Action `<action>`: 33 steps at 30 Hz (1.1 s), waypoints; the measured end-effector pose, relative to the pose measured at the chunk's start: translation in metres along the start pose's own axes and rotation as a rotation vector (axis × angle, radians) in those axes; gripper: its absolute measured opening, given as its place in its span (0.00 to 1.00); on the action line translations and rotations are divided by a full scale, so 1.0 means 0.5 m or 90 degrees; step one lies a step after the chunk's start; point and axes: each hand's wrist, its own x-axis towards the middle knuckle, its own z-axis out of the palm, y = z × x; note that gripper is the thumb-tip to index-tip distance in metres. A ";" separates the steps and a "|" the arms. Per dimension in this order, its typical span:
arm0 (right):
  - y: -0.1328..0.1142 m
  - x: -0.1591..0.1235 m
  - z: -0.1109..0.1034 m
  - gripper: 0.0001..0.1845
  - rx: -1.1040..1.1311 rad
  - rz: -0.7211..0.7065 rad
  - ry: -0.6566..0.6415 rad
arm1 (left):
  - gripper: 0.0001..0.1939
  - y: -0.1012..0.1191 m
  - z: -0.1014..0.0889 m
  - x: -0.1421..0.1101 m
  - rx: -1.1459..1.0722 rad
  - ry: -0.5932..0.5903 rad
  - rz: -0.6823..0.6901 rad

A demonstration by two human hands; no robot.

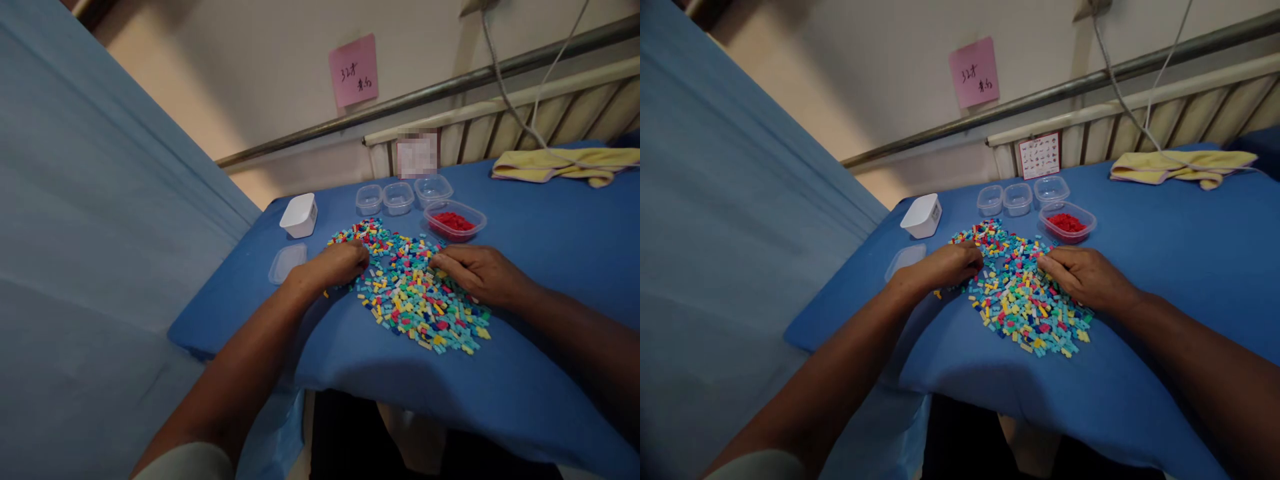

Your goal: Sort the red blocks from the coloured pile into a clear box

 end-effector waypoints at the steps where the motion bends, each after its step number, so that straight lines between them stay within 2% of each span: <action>1: 0.000 0.000 0.000 0.30 -0.005 0.002 -0.003 | 0.09 -0.001 -0.001 0.000 0.005 0.002 0.013; 5: 0.001 0.000 0.000 0.30 -0.019 0.010 -0.016 | 0.10 -0.005 -0.002 0.005 0.025 -0.017 0.077; 13: 0.005 -0.002 0.000 0.28 -0.023 0.012 -0.022 | 0.13 -0.010 -0.001 0.031 0.051 -0.045 0.068; 18: 0.005 0.000 0.000 0.28 -0.021 0.012 -0.027 | 0.14 -0.007 0.002 0.038 0.058 -0.037 0.054; 23: 0.003 0.002 0.000 0.27 -0.016 0.009 -0.020 | 0.16 -0.011 0.008 0.041 0.024 -0.015 0.091; 33: -0.004 0.009 -0.001 0.27 -0.004 0.000 -0.020 | 0.14 -0.005 -0.010 0.047 -0.027 -0.040 -0.019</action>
